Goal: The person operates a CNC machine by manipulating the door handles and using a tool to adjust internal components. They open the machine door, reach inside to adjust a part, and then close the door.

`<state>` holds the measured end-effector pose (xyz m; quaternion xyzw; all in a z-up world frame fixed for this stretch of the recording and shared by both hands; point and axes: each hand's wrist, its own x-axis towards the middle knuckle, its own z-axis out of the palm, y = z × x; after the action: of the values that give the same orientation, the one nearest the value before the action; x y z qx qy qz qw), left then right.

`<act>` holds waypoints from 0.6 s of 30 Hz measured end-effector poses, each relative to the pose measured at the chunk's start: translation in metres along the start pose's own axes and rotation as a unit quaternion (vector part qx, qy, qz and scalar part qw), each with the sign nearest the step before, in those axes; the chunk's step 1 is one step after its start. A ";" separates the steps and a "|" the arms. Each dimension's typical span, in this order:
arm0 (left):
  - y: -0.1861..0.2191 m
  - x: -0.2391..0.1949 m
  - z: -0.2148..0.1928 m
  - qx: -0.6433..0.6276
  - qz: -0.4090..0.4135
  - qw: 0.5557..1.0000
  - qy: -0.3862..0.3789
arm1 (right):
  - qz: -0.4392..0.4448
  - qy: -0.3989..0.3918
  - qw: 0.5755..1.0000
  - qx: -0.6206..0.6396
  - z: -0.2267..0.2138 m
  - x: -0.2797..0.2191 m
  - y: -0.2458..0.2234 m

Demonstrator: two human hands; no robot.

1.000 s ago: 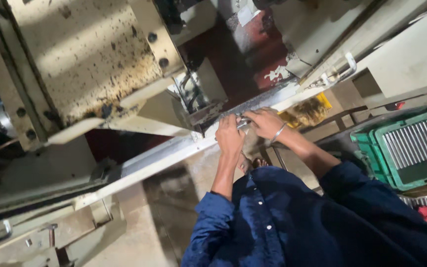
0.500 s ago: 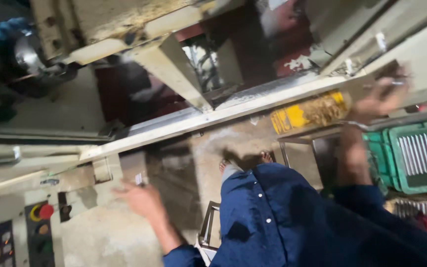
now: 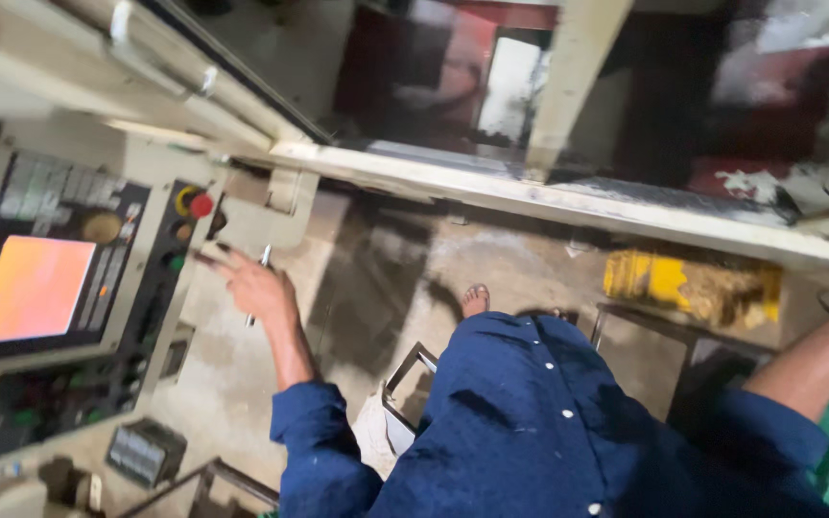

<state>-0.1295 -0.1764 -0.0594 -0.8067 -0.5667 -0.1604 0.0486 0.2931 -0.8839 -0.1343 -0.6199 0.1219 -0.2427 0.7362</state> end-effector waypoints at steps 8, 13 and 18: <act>-0.019 0.011 0.045 -0.018 -0.001 0.999 0.040 | -0.023 -0.116 0.988 -0.095 0.077 -0.023 -0.010; -0.027 0.003 0.078 -0.093 0.021 0.986 0.137 | -0.014 -0.207 0.970 -0.128 0.155 -0.016 -0.006; -0.011 0.000 0.064 -0.119 -0.037 0.988 0.087 | -0.004 -0.239 0.956 -0.172 0.171 -0.007 -0.024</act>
<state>-0.1271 -0.1555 -0.1205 -0.7685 -0.5664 -0.2977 -0.0049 0.3645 -0.7368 -0.0770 -0.7772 -0.0198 -0.0658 0.6255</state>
